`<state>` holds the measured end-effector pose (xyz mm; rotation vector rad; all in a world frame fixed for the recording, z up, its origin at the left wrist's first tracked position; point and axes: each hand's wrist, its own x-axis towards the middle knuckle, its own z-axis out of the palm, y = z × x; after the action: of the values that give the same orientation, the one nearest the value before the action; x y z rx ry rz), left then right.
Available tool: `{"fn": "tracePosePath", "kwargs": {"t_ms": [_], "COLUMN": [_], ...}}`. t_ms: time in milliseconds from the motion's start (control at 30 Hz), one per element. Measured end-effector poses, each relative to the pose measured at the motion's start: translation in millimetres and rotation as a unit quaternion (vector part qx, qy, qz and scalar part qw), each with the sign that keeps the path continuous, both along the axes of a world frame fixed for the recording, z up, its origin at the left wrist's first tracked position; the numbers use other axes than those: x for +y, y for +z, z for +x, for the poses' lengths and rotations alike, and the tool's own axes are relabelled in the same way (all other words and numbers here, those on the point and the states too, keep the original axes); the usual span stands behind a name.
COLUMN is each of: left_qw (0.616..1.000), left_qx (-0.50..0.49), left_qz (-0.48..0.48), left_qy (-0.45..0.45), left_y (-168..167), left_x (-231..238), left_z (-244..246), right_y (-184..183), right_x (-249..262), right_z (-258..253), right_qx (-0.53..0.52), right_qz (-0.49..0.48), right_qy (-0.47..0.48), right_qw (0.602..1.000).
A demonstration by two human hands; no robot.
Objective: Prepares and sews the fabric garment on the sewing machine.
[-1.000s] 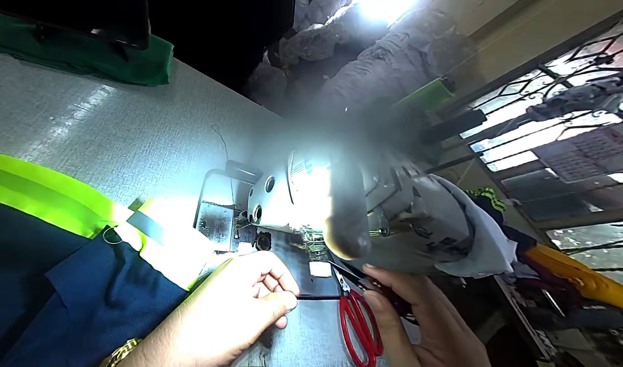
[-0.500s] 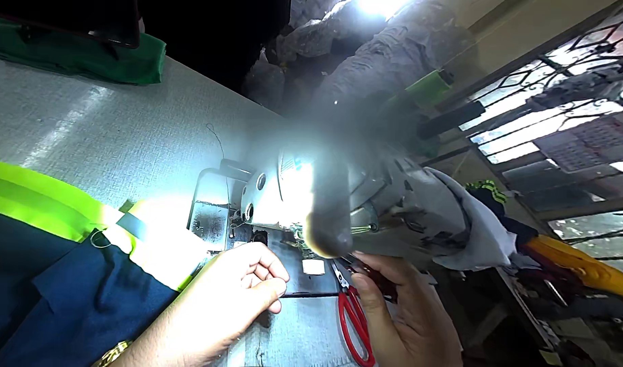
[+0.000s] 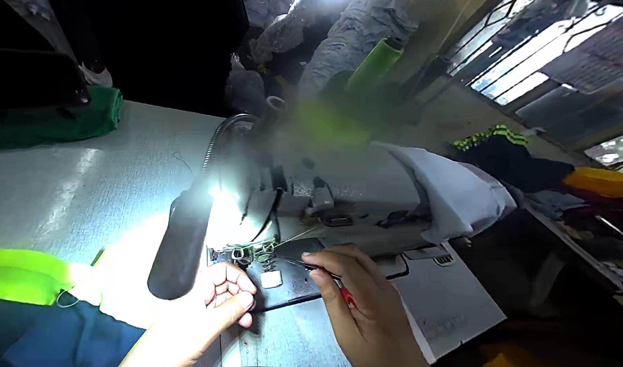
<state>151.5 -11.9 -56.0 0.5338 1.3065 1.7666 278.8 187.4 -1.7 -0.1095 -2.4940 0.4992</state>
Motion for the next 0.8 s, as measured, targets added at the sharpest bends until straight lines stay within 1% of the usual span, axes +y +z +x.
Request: {"fn": "tracePosePath", "kwargs": {"t_ms": [100,267,400,500,567,633,700,733,800], "left_qw": [1.0,1.0,1.0,0.999,0.998,0.997,0.996,0.996,0.994], "left_qx": [-0.022,-0.011,-0.026,-0.043,-0.055,-0.066,-0.062,-0.058,-0.07], "left_qz": [-0.003,-0.002,0.01,0.021,0.035,0.045,0.056,0.066,0.073], "left_qy": [0.004,-0.002,0.005,0.005,0.011,0.017,0.015,0.015,0.04], "left_y": [1.4,0.2,-1.7,-0.4,0.7,0.9,-1.8,-4.4,-3.9], "left_x": [0.0,0.1,-1.4,-1.6,0.3,2.7,4.5,5.2,6.7], "left_z": [-1.2,0.7,-0.7,-1.8,-1.0,0.2,1.6,2.2,3.1], "right_y": [-8.5,-4.3,-16.4,-22.2,-20.4,-7.6,6.2,11.1,15.7], "right_x": [3.5,-1.5,-1.8,4.2,8.8,9.2,5.4,2.9,-8.0], "right_z": [2.6,1.7,-4.2,3.7,13.4,24.7,37.3,43.8,54.2], "right_qx": [-0.016,0.01,0.014,-0.02,-0.036,-0.057,-0.075,-0.087,-0.117], "right_qz": [0.008,-0.065,-0.059,-0.039,-0.051,-0.095,-0.176,-0.231,-0.343], "right_qy": [-0.009,0.007,0.01,-0.003,-0.005,-0.005,0.011,0.031,0.077], "right_qw": [1.0,0.998,0.998,0.999,0.998,0.994,0.981,0.969,0.929]}}
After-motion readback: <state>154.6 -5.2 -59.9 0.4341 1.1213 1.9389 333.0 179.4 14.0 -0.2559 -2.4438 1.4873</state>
